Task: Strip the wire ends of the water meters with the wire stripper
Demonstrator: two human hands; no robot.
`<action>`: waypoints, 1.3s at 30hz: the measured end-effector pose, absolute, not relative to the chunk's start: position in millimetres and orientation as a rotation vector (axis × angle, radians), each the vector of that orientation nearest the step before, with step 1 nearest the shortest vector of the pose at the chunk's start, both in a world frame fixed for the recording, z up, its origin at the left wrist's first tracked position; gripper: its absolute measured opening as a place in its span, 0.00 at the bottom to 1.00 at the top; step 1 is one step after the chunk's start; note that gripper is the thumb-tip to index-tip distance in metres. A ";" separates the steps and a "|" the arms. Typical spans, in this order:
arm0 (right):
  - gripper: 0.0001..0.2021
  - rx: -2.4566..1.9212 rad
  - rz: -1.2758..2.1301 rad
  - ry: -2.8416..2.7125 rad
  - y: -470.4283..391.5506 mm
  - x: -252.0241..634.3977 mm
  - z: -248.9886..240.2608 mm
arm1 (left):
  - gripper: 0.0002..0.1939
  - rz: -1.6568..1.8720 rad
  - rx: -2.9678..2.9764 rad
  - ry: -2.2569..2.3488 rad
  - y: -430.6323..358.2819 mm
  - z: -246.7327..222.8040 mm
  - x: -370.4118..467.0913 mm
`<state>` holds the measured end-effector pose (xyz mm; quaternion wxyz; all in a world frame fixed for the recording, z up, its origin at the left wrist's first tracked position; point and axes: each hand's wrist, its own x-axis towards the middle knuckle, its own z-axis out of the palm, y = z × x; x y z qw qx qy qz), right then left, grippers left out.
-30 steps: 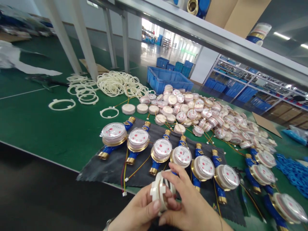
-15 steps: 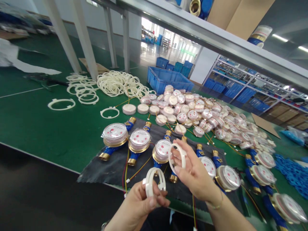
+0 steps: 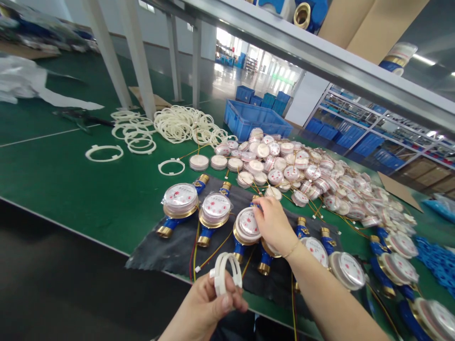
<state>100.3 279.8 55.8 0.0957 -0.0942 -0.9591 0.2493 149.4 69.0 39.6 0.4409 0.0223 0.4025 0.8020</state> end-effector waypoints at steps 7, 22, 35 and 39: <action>0.27 -0.081 0.443 -2.944 266.0 124.5 58.4 | 0.13 1.994 0.047 1.022 62.8 36.5 143.7; 0.44 -0.160 0.246 -3.242 277.7 120.6 56.6 | 0.16 2.045 0.031 0.918 56.2 36.9 141.9; 0.53 -0.044 0.353 -3.098 266.0 127.1 53.7 | 0.11 2.098 -0.007 0.988 57.1 39.9 143.3; 0.44 -0.095 0.460 -3.017 254.3 141.3 60.1 | 0.12 2.127 -0.006 0.989 57.2 40.3 142.8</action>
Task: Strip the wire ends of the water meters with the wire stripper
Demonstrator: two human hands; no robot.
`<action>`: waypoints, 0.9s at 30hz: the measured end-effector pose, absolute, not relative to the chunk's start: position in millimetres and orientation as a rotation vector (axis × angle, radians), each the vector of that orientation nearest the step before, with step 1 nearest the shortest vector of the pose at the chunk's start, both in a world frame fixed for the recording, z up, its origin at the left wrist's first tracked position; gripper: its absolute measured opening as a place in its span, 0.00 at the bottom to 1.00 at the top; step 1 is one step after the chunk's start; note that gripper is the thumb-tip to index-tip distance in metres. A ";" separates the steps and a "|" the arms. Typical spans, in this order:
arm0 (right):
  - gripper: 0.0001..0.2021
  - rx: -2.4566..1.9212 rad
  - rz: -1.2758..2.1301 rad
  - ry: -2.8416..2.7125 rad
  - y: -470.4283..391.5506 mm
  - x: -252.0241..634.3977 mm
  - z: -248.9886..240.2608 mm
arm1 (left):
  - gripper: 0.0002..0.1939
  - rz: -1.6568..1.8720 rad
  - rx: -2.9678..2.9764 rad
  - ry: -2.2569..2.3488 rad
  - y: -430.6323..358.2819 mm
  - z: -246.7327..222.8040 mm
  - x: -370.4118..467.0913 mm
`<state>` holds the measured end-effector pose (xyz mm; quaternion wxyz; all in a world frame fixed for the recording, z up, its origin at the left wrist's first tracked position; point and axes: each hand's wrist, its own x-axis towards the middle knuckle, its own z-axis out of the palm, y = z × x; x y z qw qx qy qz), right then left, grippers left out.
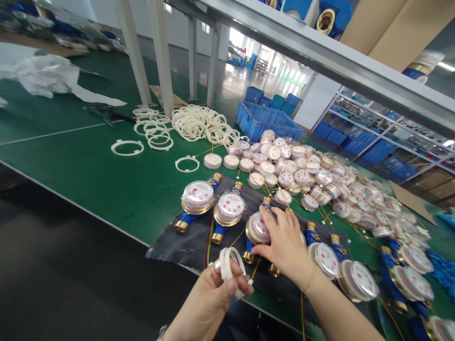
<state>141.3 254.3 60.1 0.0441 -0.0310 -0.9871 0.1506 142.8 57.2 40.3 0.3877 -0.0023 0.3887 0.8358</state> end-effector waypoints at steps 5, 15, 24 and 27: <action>0.38 0.298 1.205 -3.019 230.3 171.6 78.3 | 0.16 2.119 -0.019 0.964 57.1 42.2 142.7; 0.44 0.427 1.745 -2.814 221.2 173.7 83.5 | 0.18 2.101 -0.035 0.960 45.4 45.5 139.0; 0.41 0.167 0.813 -2.926 214.6 70.2 94.2 | 0.14 1.529 0.635 1.996 5.2 65.2 113.4; 0.40 0.222 0.684 -3.089 204.9 49.0 80.0 | 0.11 1.208 0.697 2.255 -10.1 75.0 108.0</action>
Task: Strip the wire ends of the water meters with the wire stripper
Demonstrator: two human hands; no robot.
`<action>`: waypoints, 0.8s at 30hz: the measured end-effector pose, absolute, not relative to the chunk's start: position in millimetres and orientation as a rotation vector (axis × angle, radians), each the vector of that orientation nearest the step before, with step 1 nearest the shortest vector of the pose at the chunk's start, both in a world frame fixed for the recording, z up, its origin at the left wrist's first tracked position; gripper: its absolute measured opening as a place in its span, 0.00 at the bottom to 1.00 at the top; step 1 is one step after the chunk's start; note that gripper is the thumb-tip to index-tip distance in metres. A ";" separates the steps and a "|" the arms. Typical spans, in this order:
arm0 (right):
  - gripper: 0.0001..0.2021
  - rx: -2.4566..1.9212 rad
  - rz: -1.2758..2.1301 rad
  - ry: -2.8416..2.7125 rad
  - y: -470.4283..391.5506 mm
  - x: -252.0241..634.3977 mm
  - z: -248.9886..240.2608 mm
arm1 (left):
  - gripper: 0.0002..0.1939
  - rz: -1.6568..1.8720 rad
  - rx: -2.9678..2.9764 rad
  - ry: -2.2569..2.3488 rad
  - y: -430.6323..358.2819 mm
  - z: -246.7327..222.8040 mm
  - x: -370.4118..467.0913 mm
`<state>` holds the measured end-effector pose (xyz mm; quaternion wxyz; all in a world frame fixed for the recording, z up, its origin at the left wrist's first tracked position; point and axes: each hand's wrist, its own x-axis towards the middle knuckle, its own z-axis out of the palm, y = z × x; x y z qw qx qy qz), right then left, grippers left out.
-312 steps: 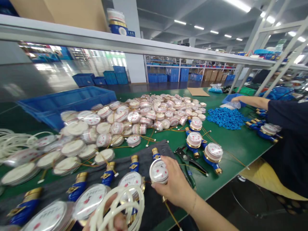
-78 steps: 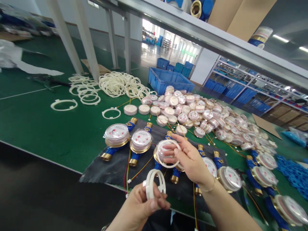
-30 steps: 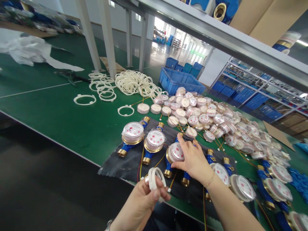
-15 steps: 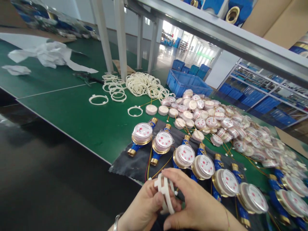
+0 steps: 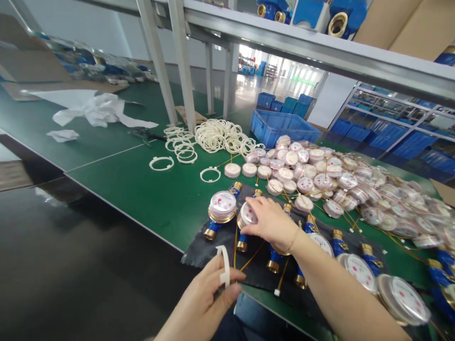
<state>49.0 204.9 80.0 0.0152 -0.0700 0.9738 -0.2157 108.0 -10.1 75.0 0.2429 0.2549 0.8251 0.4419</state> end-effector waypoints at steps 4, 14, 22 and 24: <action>0.41 -0.214 -0.596 3.059 200.0 49.6 67.7 | 0.11 1.257 0.583 2.222 -26.9 76.1 101.7; 0.31 -0.174 -0.689 3.319 192.7 90.4 69.4 | 0.28 2.103 0.145 1.546 -22.5 83.2 96.4; 0.18 -0.151 -1.040 3.400 203.7 175.5 48.4 | 0.22 1.792 0.327 2.434 -13.8 97.6 6.4; 0.17 -0.098 -1.002 3.447 210.9 190.9 42.4 | 0.22 1.641 0.373 2.560 -5.1 94.2 -20.4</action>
